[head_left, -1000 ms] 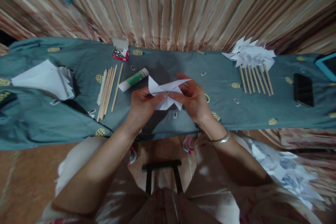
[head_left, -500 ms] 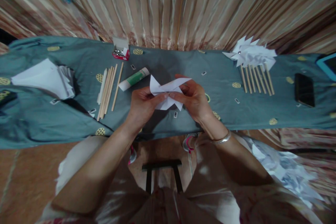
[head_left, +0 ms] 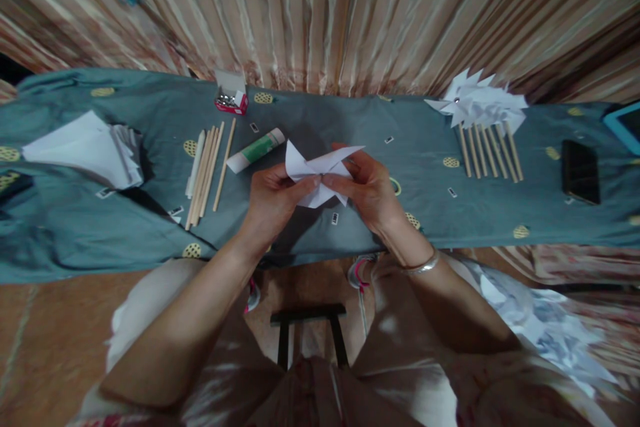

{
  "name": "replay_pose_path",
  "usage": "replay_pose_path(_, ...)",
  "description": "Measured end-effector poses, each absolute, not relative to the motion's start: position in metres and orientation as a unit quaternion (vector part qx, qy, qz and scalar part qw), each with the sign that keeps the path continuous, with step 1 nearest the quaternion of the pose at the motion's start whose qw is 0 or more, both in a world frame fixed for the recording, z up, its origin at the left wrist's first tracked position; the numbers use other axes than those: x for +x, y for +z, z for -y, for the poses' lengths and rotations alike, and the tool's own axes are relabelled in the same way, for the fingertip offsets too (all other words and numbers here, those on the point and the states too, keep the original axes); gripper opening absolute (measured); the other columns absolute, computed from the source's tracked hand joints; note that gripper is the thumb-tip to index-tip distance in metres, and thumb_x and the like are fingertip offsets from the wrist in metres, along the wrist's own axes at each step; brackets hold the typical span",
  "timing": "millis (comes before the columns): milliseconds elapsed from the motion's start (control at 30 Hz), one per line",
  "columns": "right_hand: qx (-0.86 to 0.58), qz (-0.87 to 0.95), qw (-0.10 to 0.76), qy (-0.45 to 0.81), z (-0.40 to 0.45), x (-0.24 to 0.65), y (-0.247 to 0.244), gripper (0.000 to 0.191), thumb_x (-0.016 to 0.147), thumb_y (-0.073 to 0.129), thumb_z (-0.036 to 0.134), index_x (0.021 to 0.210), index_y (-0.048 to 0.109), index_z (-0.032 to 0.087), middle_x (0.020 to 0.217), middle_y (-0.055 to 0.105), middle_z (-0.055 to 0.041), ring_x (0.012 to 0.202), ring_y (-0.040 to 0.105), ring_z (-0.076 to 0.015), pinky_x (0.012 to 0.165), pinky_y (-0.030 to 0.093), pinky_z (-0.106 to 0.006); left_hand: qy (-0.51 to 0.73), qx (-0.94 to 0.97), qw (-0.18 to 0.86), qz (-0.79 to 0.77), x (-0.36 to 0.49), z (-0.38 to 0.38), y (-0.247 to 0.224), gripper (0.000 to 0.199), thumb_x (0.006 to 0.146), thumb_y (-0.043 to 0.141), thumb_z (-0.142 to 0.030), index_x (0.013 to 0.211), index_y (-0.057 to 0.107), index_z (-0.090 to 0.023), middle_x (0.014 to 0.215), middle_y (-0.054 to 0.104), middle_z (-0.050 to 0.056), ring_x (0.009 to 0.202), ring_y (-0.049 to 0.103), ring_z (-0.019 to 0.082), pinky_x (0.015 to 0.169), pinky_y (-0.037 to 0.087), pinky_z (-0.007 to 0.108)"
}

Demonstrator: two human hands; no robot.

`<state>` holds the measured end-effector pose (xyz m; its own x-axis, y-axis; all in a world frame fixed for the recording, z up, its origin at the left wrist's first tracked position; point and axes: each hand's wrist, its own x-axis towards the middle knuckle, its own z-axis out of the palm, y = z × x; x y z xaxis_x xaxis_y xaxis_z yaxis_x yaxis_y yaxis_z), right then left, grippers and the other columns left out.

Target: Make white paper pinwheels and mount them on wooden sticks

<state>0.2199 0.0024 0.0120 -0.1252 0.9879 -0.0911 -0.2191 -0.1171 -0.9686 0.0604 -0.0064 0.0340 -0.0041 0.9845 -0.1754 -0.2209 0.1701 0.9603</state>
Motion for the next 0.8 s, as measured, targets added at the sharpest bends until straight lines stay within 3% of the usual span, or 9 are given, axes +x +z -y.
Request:
replay_pose_path(233, -0.438, 0.440, 0.495, 0.608, -0.0036, 0.2206, 0.0109, 0.057, 0.064, 0.088, 0.037, 0.113, 0.060, 0.025, 0.089, 0.074, 0.0012, 0.079, 0.071, -0.0175, 0.077, 0.062, -0.035, 0.513, 0.389, 0.589, -0.487, 0.0609, 0.0068, 0.0350, 0.025, 0.056, 0.088, -0.031, 0.075, 0.078, -0.018, 0.077, 0.077, 0.003, 0.069, 0.068, 0.019, 0.068, 0.056, 0.032)
replay_pose_path(800, -0.422, 0.419, 0.502, 0.629, -0.0046, 0.2123, 0.0126, 0.050, 0.063, 0.088, 0.038, 0.103, 0.062, 0.024, 0.093, 0.077, -0.0005, 0.082, 0.072, -0.0182, 0.079, 0.062, -0.036, 0.526, 0.364, 0.595, -0.487, 0.0608, 0.0036, 0.0351, 0.024, 0.056, 0.086, -0.029, 0.076, 0.077, -0.019, 0.071, 0.074, 0.000, 0.063, 0.062, 0.015, 0.065, 0.051, 0.028)
